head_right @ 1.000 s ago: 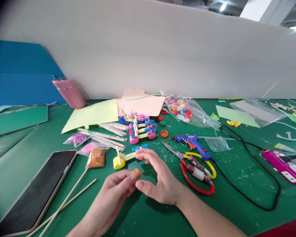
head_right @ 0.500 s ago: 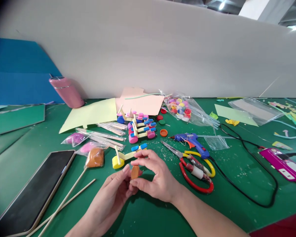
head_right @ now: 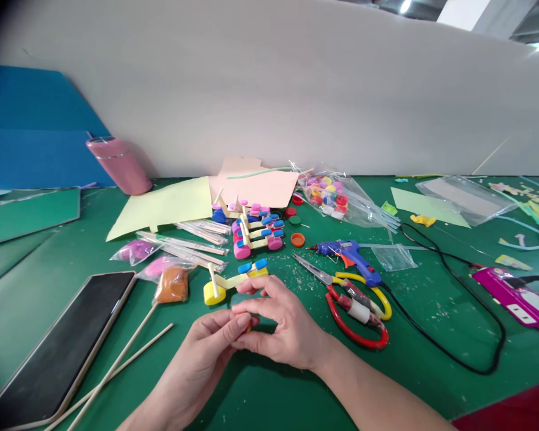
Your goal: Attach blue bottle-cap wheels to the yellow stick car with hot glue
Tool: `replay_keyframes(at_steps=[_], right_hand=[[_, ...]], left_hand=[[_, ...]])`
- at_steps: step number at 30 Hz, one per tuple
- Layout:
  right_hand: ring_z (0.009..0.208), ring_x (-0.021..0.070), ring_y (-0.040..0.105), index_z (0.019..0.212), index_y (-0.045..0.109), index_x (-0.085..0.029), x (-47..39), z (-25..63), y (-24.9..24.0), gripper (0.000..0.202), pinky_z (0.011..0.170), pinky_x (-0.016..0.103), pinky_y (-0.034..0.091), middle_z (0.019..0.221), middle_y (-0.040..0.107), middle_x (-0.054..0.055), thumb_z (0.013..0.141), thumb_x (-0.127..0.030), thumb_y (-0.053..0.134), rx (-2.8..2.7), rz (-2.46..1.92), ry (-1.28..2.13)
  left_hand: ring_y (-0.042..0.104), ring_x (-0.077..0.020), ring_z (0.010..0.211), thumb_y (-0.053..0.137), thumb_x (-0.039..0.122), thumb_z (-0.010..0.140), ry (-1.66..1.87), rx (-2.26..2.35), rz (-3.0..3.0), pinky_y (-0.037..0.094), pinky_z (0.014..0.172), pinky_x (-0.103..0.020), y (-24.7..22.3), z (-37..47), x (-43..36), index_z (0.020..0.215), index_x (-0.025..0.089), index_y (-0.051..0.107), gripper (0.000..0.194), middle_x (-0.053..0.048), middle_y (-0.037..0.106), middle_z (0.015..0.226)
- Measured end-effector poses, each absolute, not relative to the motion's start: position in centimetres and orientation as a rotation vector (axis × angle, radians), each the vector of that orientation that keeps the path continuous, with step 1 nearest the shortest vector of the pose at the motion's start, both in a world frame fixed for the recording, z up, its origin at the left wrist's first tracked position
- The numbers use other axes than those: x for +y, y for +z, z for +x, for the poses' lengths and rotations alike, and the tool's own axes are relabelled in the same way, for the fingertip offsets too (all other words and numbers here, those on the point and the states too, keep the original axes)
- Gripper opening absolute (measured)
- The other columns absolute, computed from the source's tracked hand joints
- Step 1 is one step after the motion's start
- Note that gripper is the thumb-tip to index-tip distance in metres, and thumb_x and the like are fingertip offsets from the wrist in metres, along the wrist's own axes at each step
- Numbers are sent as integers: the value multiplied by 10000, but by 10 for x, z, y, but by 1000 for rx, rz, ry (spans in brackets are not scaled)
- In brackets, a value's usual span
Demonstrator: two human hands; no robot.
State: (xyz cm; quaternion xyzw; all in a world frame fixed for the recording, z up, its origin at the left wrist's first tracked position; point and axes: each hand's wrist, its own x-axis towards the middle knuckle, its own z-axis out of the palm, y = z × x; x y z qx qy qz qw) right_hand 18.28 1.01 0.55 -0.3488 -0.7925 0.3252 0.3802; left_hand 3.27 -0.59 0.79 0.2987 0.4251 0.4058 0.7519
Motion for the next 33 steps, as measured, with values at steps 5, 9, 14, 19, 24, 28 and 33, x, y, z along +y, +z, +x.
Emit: replay_keyframes(at_steps=[5, 9, 14, 19, 24, 28, 33], right_hand=[[1087, 199, 483, 1036, 618, -198, 11, 184, 4, 322, 895, 317, 426, 1156, 496, 79, 724, -240, 687, -2021, -867, 830], [1105, 196, 471, 1032, 617, -206, 10, 184, 3, 363, 920, 304, 401, 1199, 475, 68, 687, -247, 721, -2033, -873, 834], [1108, 194, 471, 996, 628, -200, 9, 182, 6, 358, 920, 287, 400, 1208, 472, 65, 662, -259, 741, -2039, -902, 858], [1105, 193, 474, 1005, 617, -193, 9, 180, 4, 325, 896, 289, 430, 1172, 493, 74, 696, -232, 711, -2007, -891, 845], [1088, 196, 488, 1026, 605, -196, 9, 179, 1, 354, 886, 296, 441, 1149, 502, 75, 689, -216, 713, -1989, -866, 813], [1055, 193, 507, 992, 619, -202, 9, 178, 0, 305, 894, 306, 431, 1144, 501, 71, 698, -213, 702, -1982, -870, 809], [1056, 204, 509, 1032, 610, -226, 10, 180, 0, 321, 901, 332, 429, 1162, 483, 70, 719, -210, 678, -1929, -860, 856]], left_hand=[[430, -86, 557, 701, 308, 666, 886, 935, 660, 332, 555, -217, 7, 32, -7, 600, 108, 686, 210, -12, 592, 559], [407, -68, 532, 718, 297, 648, 887, 942, 612, 314, 520, -199, 7, 32, -7, 610, 106, 684, 197, -3, 577, 558], [409, -61, 527, 728, 295, 635, 886, 946, 581, 309, 502, -186, 8, 32, -7, 599, 103, 685, 201, -6, 578, 568], [453, -74, 571, 722, 284, 647, 899, 931, 565, 345, 545, -186, 7, 32, -6, 621, 106, 695, 182, -23, 611, 618], [455, -75, 578, 711, 283, 663, 895, 918, 561, 345, 556, -188, 6, 33, -7, 635, 103, 695, 182, -28, 613, 637], [448, -76, 576, 703, 288, 672, 880, 901, 556, 343, 559, -192, 5, 33, -7, 648, 103, 692, 187, -22, 592, 624], [358, -55, 505, 667, 328, 701, 937, 811, 462, 305, 498, -180, 6, 32, -8, 578, 120, 656, 242, 29, 475, 523]])
